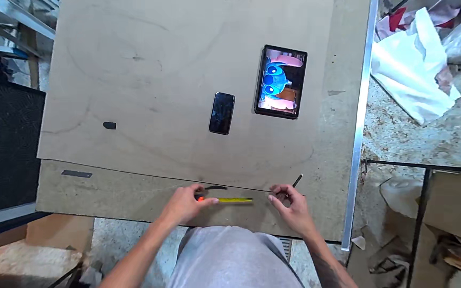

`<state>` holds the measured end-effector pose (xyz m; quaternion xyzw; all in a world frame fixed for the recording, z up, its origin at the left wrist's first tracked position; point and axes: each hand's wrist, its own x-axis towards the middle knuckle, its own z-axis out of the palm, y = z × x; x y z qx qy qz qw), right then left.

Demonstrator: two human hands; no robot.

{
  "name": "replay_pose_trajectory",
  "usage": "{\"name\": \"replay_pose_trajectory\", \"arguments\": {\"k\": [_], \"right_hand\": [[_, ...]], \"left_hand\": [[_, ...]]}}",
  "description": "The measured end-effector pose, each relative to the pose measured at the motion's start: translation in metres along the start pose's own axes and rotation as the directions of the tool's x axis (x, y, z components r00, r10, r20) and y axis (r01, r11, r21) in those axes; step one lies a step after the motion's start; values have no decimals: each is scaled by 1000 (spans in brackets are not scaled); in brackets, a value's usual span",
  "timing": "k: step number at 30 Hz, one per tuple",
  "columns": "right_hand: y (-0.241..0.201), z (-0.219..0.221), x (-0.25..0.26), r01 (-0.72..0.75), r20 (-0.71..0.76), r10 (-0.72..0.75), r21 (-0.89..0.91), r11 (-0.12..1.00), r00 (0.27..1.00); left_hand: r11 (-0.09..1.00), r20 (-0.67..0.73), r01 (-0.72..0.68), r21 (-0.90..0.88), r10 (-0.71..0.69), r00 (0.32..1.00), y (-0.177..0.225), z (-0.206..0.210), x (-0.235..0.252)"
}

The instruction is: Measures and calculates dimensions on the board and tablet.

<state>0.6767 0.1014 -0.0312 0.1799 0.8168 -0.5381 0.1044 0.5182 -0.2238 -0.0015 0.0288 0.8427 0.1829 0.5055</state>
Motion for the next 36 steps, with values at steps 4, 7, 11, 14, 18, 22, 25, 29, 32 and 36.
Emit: {"name": "replay_pose_trajectory", "arguments": {"k": [4, 7, 11, 14, 18, 22, 25, 29, 32, 36], "right_hand": [[-13, 29, 38, 291, 444, -105, -375, 880, 890], [-27, 67, 64, 324, 551, -5, -484, 813, 834], [-38, 93, 72, 250, 511, 136, -614, 749, 848], [-35, 96, 67, 206, 509, 162, -589, 781, 845], [-28, 75, 57, 41, 300, -37, -6, 999, 953], [-41, 56, 33, 151, 280, -205, 202, 968, 938], [-38, 53, 46, 154, 265, -192, 160, 975, 945], [-47, 32, 86, -58, 243, -68, 474, 878, 968], [-51, 22, 96, -144, 263, 0, 525, 839, 965], [-40, 26, 78, 86, 202, -149, 288, 954, 968]], "left_hand": [[989, -19, 123, 86, -122, 992, -37, -31, -1], [981, -14, 173, 92, -173, 985, -44, -32, -4], [983, 20, 178, -35, -178, 984, -36, -12, -5], [978, 70, 143, -153, -133, 989, -24, 17, -2], [901, 44, 20, -433, -1, 999, 7, 48, -1], [763, 57, -73, -642, 142, 988, 48, 66, -4], [859, 95, -54, -509, 118, 989, 64, 68, -3], [919, 70, 44, -392, -18, 997, 41, 67, -2], [874, 47, 106, -475, -95, 994, 8, 59, -13], [750, 65, 65, -658, -30, 997, -4, 49, -27]]}}
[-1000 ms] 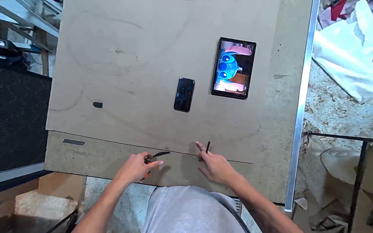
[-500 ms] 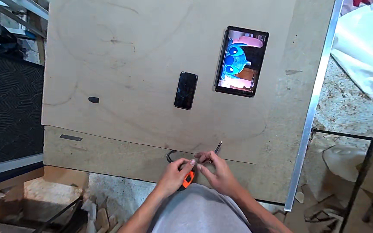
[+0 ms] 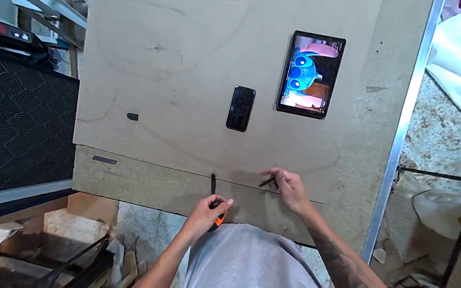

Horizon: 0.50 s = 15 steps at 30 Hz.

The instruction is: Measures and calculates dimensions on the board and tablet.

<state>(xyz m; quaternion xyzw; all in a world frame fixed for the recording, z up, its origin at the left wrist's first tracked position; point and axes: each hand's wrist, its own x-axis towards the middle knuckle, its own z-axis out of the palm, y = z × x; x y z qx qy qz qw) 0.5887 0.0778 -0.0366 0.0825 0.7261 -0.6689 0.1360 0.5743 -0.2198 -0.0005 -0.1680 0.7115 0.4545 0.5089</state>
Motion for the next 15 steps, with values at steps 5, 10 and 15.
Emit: {"name": "replay_pose_trajectory", "arguments": {"k": [5, 10, 15], "right_hand": [[-3, 24, -50, 143, 132, -103, -338, 930, 986], [1, 31, -73, -136, 12, 146, -294, 946, 989], [3, 32, -85, -223, 80, 238, -158, 962, 968]], "left_hand": [[975, 49, -208, -76, 212, 976, 15, 48, -4], [921, 0, -353, 168, 358, 934, 34, 82, -3], [870, 68, -384, 310, 382, 921, 31, 76, 3]]}}
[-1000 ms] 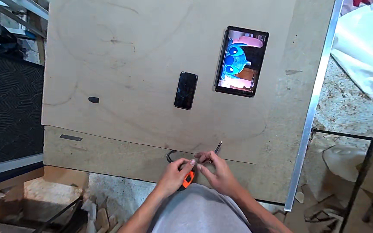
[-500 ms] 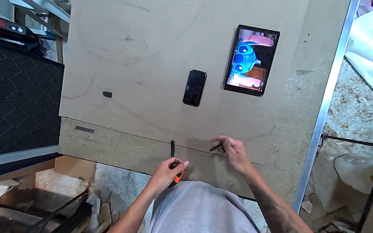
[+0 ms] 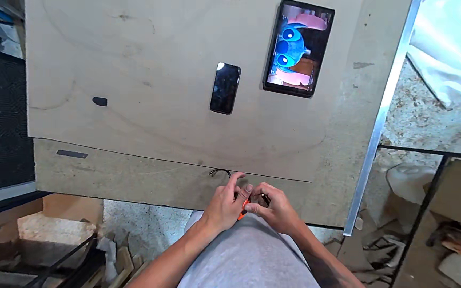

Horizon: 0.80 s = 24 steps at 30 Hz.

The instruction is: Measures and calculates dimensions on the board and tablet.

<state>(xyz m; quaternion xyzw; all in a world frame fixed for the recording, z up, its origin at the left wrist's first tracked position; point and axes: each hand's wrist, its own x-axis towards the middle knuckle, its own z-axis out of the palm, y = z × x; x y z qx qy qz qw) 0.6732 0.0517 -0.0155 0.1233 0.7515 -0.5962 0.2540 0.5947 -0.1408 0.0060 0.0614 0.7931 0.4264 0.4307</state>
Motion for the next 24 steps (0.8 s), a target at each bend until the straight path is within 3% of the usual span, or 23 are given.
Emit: {"name": "replay_pose_trajectory", "arguments": {"k": [5, 7, 9, 11, 13, 15, 20, 24], "right_hand": [[3, -1, -11, -223, 3, 228, 224, 949, 974], [20, -30, -23, -236, -167, 283, 255, 938, 945], [48, -76, -32, -264, -439, 357, 260, 929, 825], [90, -107, -32, -283, -677, 352, 217, 934, 646], [119, -115, -26, -341, -780, 331, 161, 926, 531], [124, -105, -19, -381, -808, 295, 95, 920, 510], [115, -77, -14, -391, -857, 276, 97, 915, 434], [114, -77, -18, -424, -835, 274, 54, 904, 477]], "left_hand": [[977, 116, -43, 207, 19, 993, -5, -20, 9], [935, 99, -26, 353, -9, 995, -16, -49, 17], [880, 14, 34, 475, -46, 999, -34, -90, 27], [832, -80, 86, 549, -50, 996, -53, -130, 37], [780, -115, 123, 614, -66, 991, -69, -159, 49], [756, -126, 177, 630, -126, 984, -76, -168, 57], [674, -271, 374, 637, -258, 927, -64, -135, 59], [647, -294, 413, 641, -290, 911, -60, -131, 58]]}}
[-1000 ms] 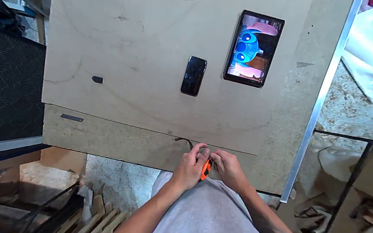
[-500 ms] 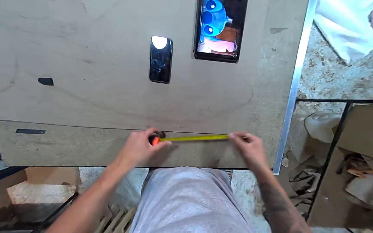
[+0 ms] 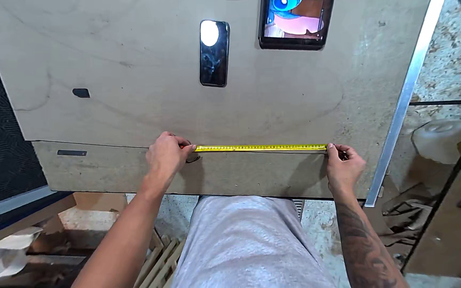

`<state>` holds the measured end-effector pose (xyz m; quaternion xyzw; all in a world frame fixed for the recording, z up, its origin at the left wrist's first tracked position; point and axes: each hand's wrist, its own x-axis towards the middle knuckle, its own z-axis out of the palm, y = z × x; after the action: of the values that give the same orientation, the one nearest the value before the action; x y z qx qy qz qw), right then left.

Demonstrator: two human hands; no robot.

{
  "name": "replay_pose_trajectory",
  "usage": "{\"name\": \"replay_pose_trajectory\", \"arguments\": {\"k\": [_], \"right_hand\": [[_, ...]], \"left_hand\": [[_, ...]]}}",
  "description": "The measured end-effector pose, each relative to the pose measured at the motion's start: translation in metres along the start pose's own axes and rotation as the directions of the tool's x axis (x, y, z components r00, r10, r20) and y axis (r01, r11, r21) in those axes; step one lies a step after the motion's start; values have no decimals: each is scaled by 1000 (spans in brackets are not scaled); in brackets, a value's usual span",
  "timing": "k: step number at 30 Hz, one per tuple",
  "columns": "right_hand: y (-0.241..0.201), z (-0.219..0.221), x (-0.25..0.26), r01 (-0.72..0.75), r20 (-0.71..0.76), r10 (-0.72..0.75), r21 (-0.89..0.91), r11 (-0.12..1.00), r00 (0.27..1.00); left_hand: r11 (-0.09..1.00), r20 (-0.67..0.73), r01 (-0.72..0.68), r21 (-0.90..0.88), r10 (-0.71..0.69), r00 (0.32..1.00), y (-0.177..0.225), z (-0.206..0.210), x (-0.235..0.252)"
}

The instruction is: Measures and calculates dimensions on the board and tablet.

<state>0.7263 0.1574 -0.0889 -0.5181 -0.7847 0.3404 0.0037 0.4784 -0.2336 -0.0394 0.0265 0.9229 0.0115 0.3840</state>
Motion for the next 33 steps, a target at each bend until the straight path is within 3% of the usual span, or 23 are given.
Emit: {"name": "replay_pose_trajectory", "arguments": {"k": [7, 11, 19, 21, 24, 26, 29, 33], "right_hand": [[-27, 10, 39, 40, -46, -41, -21, 999, 998], [-42, 14, 60, 66, -58, -68, -38, 997, 996], [-42, 8, 62, 86, -53, -88, -39, 996, 995], [-56, -8, 55, 86, -44, -83, 56, 995, 996], [-85, -17, 37, 111, 25, -138, 458, 882, 990], [-105, -7, 30, 141, 145, -271, 577, 805, 952], [-124, 38, 38, 256, 302, -491, 573, 778, 817], [-139, 104, 44, 235, 454, -613, 646, 726, 646]], "left_hand": [[999, -60, -49, -20, 47, 997, 13, -27, 29], [1000, -21, 6, -11, -6, 1000, 24, -44, 47], [1000, -14, 27, -4, -27, 1000, 26, -45, 49], [1000, -9, 26, -13, -26, 1000, 25, -46, 50], [1000, 13, 19, -3, -19, 1000, 21, -43, 49], [1000, 17, 18, -7, -18, 1000, 22, -43, 49], [1000, 35, 18, -6, -18, 999, 23, -44, 52], [1000, 60, -6, 30, 4, 998, 20, -44, 59]]}}
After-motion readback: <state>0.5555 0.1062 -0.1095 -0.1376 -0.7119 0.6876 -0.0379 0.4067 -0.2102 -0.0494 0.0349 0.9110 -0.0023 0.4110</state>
